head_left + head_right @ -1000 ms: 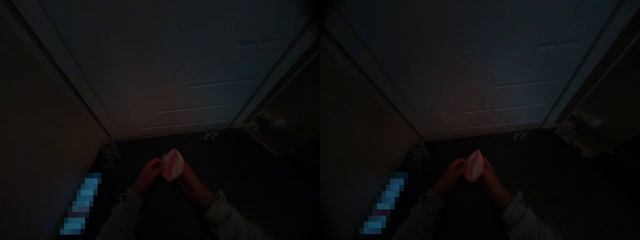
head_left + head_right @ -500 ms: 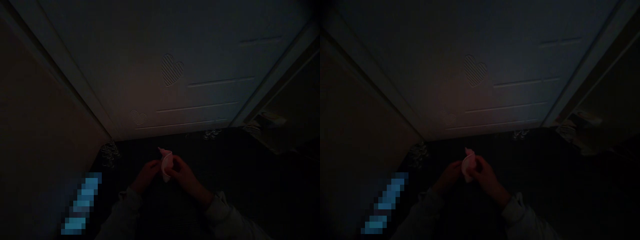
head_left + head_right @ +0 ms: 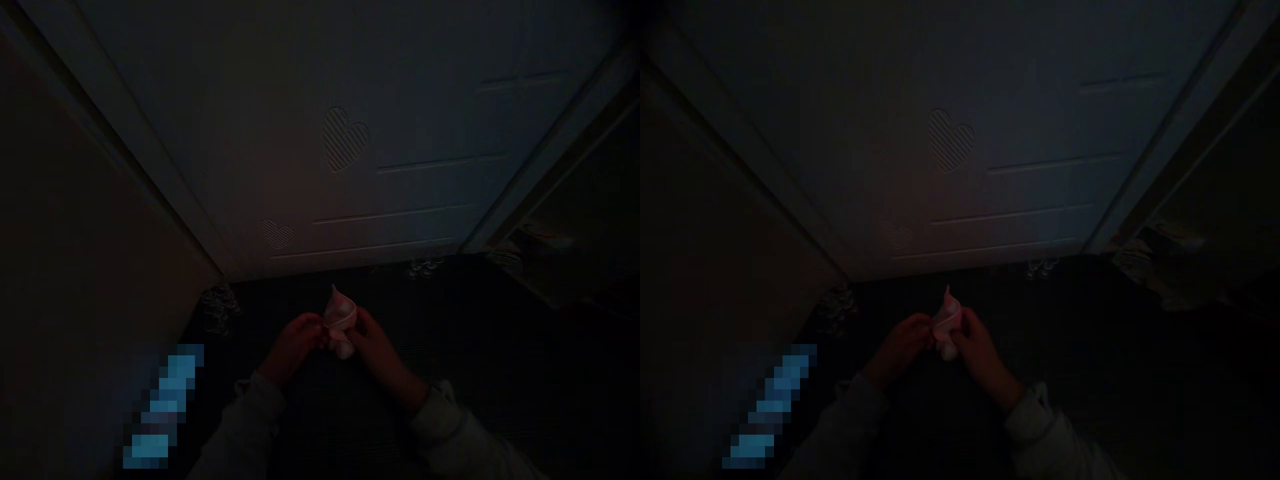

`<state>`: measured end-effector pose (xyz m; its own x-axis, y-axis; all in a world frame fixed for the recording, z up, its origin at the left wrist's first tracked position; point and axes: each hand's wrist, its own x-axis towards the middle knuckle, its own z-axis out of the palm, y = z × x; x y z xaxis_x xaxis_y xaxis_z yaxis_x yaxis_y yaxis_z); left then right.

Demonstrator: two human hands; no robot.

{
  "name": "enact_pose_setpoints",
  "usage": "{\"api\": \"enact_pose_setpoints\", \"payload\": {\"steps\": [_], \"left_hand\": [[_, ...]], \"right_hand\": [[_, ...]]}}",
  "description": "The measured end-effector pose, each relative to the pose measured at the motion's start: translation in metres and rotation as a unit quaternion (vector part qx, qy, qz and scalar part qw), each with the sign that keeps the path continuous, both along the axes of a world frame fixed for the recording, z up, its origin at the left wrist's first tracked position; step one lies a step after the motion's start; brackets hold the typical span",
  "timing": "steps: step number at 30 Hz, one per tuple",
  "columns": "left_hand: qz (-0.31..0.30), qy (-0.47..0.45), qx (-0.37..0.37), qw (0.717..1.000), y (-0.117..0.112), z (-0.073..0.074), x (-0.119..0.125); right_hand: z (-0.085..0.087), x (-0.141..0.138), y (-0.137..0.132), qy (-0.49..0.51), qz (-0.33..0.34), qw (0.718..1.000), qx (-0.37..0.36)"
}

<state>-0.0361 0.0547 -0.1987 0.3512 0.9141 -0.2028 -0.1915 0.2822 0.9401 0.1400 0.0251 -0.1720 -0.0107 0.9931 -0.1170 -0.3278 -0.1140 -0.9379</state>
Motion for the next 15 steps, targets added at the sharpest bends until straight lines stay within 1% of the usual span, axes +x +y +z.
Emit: {"api": "enact_pose_setpoints", "payload": {"steps": [5,10,15], "left_hand": [[-0.009,0.011,0.006,1.000,-0.001,0.004,0.001],[-0.016,0.056,0.037,0.998,-0.003,0.007,0.006],[-0.020,0.100,0.072,0.992,-0.006,0.014,0.006]], "right_hand": [[0.001,-0.003,-0.002,0.000,0.009,1.000,-0.001],[0.006,-0.003,-0.007,0.004,0.019,1.000,0.002],[0.005,-0.003,-0.008,-0.010,0.003,1.000,0.009]]}}
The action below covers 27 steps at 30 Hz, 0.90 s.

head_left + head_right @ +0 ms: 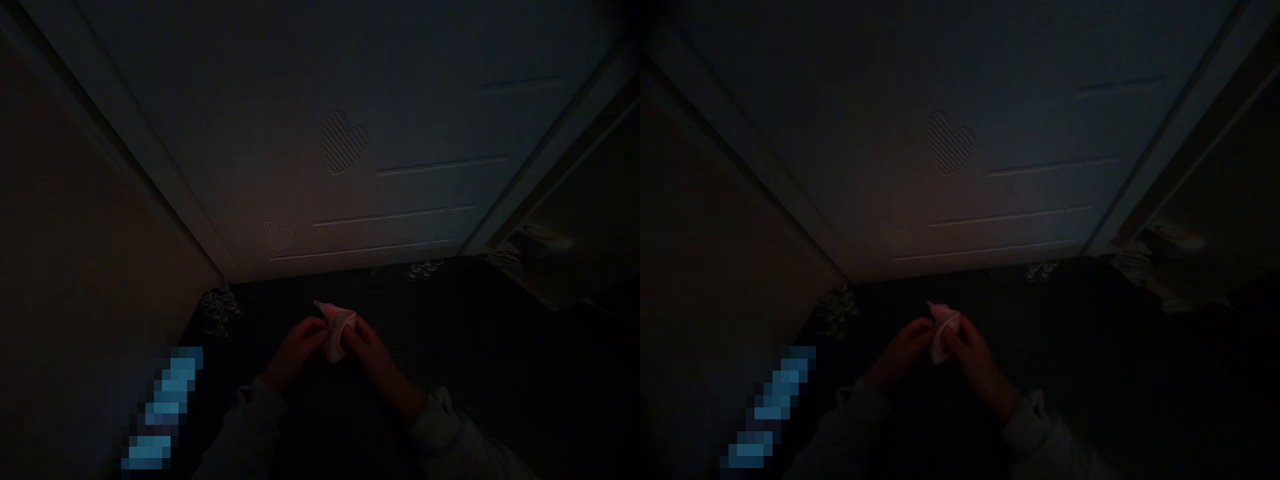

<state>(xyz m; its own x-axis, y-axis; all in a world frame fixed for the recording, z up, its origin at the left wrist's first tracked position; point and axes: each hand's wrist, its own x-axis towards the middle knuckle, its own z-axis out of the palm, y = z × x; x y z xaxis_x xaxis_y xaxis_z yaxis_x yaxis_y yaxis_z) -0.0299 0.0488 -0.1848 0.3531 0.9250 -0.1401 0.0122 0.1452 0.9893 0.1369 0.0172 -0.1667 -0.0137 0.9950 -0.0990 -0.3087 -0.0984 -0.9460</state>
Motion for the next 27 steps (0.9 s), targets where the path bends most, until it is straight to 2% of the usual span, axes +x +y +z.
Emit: {"api": "enact_pose_setpoints", "payload": {"steps": [4,10,19,23,27], "left_hand": [[0.002,0.021,0.007,1.000,0.0003,0.0007,-0.0006],[-0.003,0.036,0.012,0.999,0.0011,-0.0015,0.0008],[-0.030,0.061,0.062,0.996,-0.0010,0.0053,0.0029],[-0.001,0.057,0.068,0.996,-0.0016,0.0023,0.0037],[0.070,0.033,0.089,0.993,-0.0015,-0.0043,0.0012]], "right_hand": [[-0.0018,-0.0008,0.0010,-0.021,-0.017,1.000,0.000],[-0.0008,-0.0017,0.0005,-0.052,0.000,0.998,0.019],[-0.0008,-0.0073,-0.0038,-0.107,0.001,0.992,0.064],[-0.0042,-0.0071,-0.0039,-0.127,-0.012,0.989,0.073],[-0.0049,-0.0057,-0.0045,-0.156,-0.017,0.985,0.077]]}}
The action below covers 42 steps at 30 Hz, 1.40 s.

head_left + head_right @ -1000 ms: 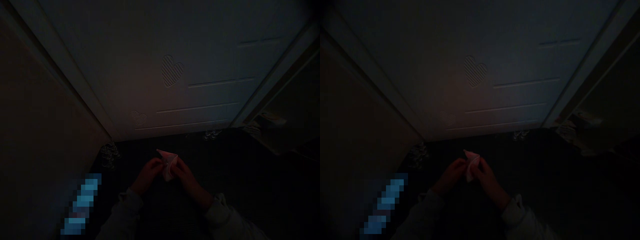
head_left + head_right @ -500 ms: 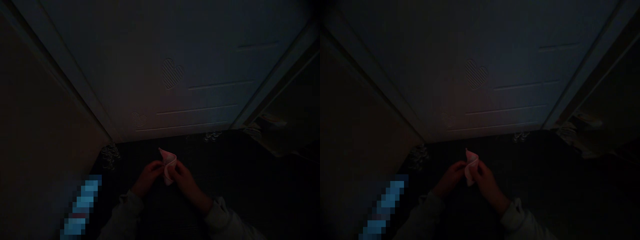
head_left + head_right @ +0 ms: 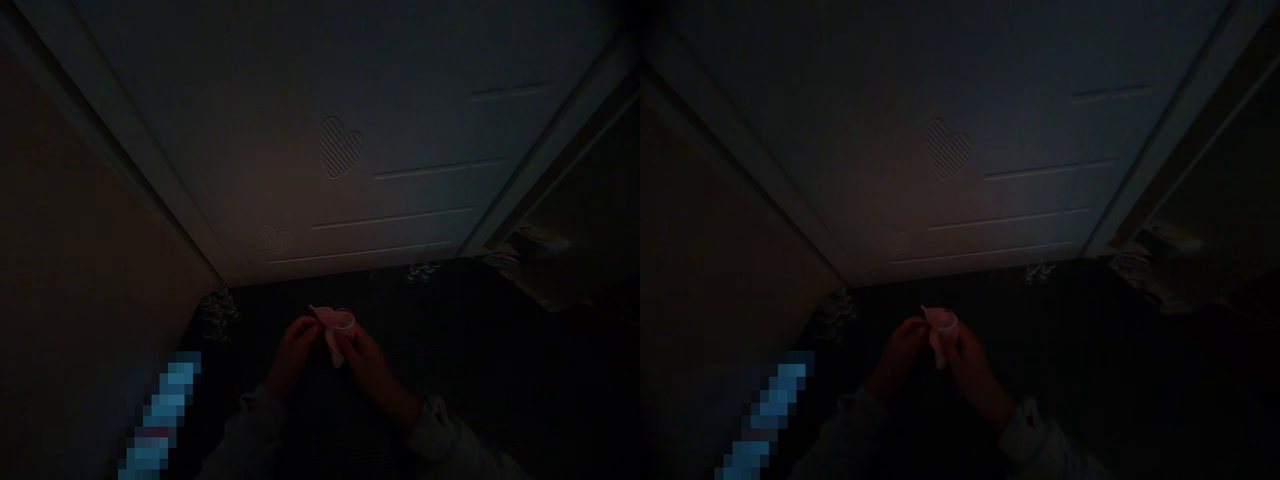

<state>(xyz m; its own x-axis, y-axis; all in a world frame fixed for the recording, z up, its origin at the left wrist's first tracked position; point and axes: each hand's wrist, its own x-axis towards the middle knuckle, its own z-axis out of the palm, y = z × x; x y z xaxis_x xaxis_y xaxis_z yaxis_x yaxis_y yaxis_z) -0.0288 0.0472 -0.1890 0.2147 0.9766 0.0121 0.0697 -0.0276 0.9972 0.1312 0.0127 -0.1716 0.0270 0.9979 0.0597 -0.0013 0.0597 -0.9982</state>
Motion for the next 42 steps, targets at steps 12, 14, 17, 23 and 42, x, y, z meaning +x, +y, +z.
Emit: {"api": "enact_pose_setpoints", "payload": {"steps": [12,14,17,23,42], "left_hand": [[-0.032,0.053,0.058,0.996,-0.004,0.015,-0.003],[-0.046,0.065,0.039,0.996,-0.003,0.015,-0.004],[-0.057,0.079,0.016,0.995,-0.001,0.014,-0.007],[-0.053,0.101,-0.008,0.993,0.001,0.014,-0.011],[-0.081,0.128,-0.034,0.988,0.005,0.007,-0.014]], "right_hand": [[-0.003,0.002,-0.002,-0.104,0.050,0.992,0.049],[-0.001,0.002,-0.002,-0.117,0.065,0.989,0.061],[0.003,0.002,-0.002,-0.132,0.095,0.984,0.074],[0.010,0.004,-0.003,-0.152,0.121,0.979,0.053],[0.011,0.008,-0.002,-0.153,0.102,0.983,-0.020]]}}
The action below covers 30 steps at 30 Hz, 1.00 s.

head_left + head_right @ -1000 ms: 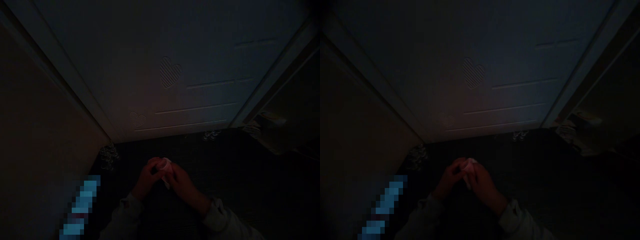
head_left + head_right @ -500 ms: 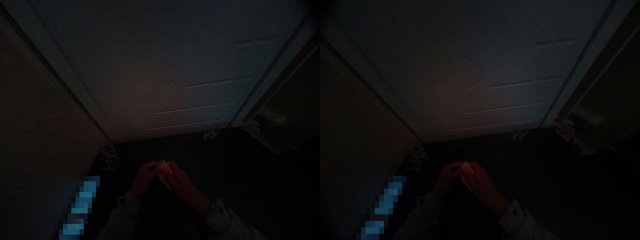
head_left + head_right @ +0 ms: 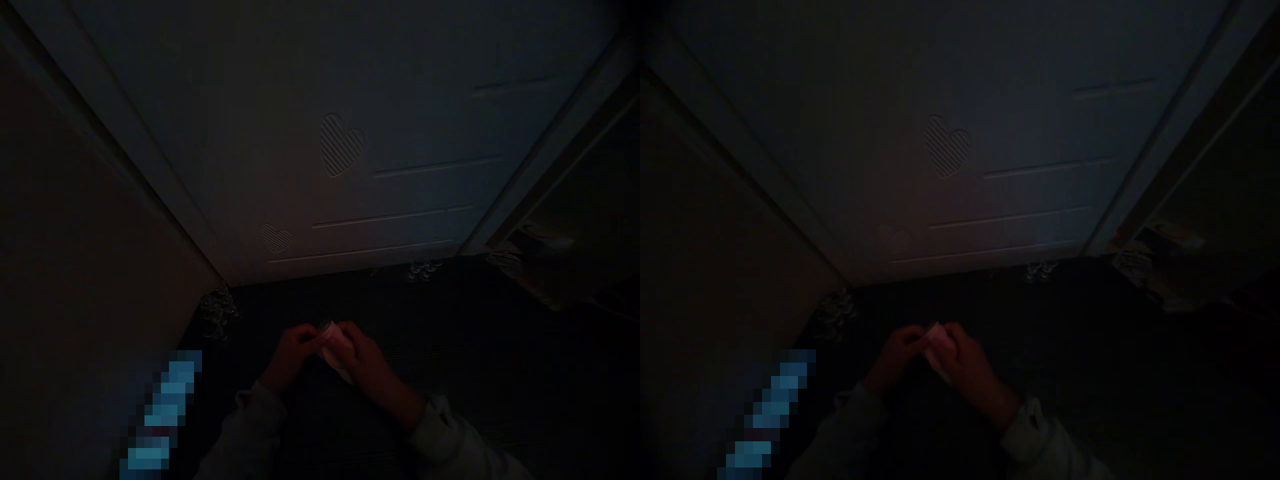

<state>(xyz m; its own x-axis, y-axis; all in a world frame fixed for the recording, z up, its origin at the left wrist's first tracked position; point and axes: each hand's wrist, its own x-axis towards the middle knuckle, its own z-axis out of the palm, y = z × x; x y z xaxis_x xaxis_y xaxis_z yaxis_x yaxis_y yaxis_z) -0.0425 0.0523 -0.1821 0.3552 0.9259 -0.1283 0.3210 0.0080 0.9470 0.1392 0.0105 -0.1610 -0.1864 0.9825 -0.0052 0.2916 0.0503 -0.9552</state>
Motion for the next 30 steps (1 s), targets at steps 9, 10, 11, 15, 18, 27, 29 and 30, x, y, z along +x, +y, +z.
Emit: {"api": "enact_pose_setpoints", "payload": {"steps": [9,10,11,15,18,27,29,30], "left_hand": [[0.025,-0.061,-0.003,0.998,0.001,-0.006,0.002],[0.027,-0.065,-0.005,0.998,0.001,-0.006,0.002],[0.028,-0.068,-0.006,0.997,0.001,-0.006,0.002],[0.018,-0.077,-0.005,0.997,0.001,-0.002,0.002],[0.003,-0.079,-0.002,0.997,-0.001,0.003,0.001],[-0.021,-0.114,-0.019,0.993,-0.004,0.014,0.002],[-0.021,-0.121,-0.026,0.992,-0.004,0.014,0.002],[-0.022,-0.124,-0.027,0.992,-0.004,0.014,0.002]], "right_hand": [[-0.001,0.001,0.002,-0.014,-0.004,1.000,0.005],[-0.001,0.001,0.002,-0.019,-0.004,1.000,0.007],[0.000,0.001,0.002,-0.025,-0.003,1.000,0.009],[0.001,0.001,0.001,-0.059,0.001,0.998,0.027],[0.001,0.000,-0.001,-0.096,0.001,0.994,0.055],[0.000,-0.003,-0.004,-0.233,-0.015,0.963,0.132],[0.002,-0.002,-0.004,-0.249,-0.016,0.959,0.135],[0.003,-0.002,-0.004,-0.255,-0.016,0.957,0.135]]}}
